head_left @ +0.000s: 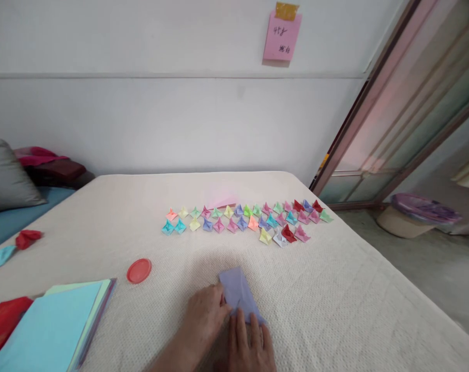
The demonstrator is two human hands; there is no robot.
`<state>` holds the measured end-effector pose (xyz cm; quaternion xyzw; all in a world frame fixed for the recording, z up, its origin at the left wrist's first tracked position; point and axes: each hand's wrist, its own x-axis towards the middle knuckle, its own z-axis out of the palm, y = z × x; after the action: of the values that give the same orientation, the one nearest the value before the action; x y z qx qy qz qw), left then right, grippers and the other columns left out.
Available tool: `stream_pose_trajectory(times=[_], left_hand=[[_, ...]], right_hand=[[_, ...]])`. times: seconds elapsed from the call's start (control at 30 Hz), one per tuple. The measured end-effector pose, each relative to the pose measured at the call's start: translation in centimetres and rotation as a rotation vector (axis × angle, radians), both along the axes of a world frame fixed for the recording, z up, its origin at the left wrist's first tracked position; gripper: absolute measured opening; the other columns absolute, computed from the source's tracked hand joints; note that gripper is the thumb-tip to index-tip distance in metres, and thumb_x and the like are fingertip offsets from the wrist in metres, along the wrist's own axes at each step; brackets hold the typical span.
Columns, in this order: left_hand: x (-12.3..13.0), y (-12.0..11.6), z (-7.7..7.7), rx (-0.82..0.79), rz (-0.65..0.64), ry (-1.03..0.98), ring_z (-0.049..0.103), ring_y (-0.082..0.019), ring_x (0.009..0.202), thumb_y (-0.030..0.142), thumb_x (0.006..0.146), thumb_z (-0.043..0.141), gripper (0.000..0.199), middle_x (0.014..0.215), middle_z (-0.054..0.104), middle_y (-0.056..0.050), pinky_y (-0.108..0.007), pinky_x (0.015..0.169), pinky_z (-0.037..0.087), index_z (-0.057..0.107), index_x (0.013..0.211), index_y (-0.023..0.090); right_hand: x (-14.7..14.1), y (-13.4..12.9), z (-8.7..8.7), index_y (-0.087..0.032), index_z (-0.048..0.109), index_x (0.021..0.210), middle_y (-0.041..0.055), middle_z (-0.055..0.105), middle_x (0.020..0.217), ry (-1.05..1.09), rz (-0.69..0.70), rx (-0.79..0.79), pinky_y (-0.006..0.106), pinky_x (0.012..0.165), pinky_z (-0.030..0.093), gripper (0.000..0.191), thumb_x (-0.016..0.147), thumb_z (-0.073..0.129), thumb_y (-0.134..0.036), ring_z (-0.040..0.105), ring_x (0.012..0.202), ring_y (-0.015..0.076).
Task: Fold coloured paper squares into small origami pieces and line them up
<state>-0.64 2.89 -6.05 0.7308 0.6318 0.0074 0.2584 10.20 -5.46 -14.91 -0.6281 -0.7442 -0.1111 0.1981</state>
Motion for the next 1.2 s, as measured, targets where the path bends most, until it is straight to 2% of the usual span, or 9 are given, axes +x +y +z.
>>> stream_pose_trajectory(times=[0.23,0.37,0.57,0.73,0.93,1.2], left_hand=[[-0.07,-0.02,-0.24,-0.001,-0.012,0.010,0.061,-0.018,0.077,0.026,0.076,0.052,0.014,0.083,0.068,-0.002,-0.027,0.063,0.036,0.062,0.085,0.021],[-0.05,-0.09,-0.04,0.009,-0.020,0.003,0.061,-0.018,0.076,0.028,0.075,0.053,0.015,0.082,0.067,-0.001,-0.027,0.061,0.035,0.062,0.085,0.021],[0.01,-0.14,0.08,0.024,-0.018,-0.003,0.062,-0.020,0.075,0.035,0.074,0.056,0.018,0.080,0.068,-0.002,-0.028,0.059,0.034,0.062,0.084,0.021],[0.10,-0.25,-0.03,0.036,-0.014,0.008,0.062,-0.020,0.076,0.033,0.075,0.055,0.017,0.082,0.068,-0.003,-0.029,0.060,0.035,0.062,0.084,0.020],[0.28,-0.40,-0.41,0.033,-0.019,0.026,0.063,-0.020,0.081,0.032,0.079,0.052,0.020,0.089,0.068,-0.003,-0.029,0.065,0.038,0.060,0.094,0.020],[0.55,-0.48,-0.13,0.030,-0.009,0.037,0.063,-0.019,0.081,0.028,0.079,0.051,0.018,0.089,0.068,-0.004,-0.028,0.066,0.039,0.061,0.091,0.020]], right_hand=[[0.29,-0.12,0.13,-0.020,0.070,0.108,0.0114,0.069,0.114,0.012,0.005,-0.037,0.061,0.080,0.045,0.054,0.064,0.070,-0.052,0.062,0.097,0.0453],[0.35,-0.09,0.08,-0.019,0.070,0.108,0.0115,0.069,0.114,-0.011,0.006,-0.044,0.059,0.076,0.048,0.053,0.065,0.070,-0.049,0.062,0.096,0.0453],[0.33,-0.05,0.13,-0.020,0.072,0.103,0.0116,0.070,0.111,-0.042,-0.004,0.013,0.056,0.076,0.047,0.040,0.071,0.065,-0.042,0.064,0.094,0.0423],[0.31,0.00,0.08,-0.018,0.072,0.102,0.0117,0.071,0.110,-0.031,-0.001,0.027,0.055,0.075,0.047,0.045,0.071,0.063,-0.048,0.064,0.093,0.0425],[0.42,-0.02,-0.35,-0.018,0.071,0.104,0.0117,0.071,0.110,-0.069,0.005,0.052,0.053,0.076,0.047,0.036,0.074,0.063,-0.036,0.064,0.093,0.0409],[0.22,-0.01,0.09,-0.016,0.072,0.103,0.0151,0.071,0.108,-0.057,-0.017,0.026,0.052,0.075,0.050,0.034,0.071,0.065,-0.026,0.065,0.094,0.0414]])
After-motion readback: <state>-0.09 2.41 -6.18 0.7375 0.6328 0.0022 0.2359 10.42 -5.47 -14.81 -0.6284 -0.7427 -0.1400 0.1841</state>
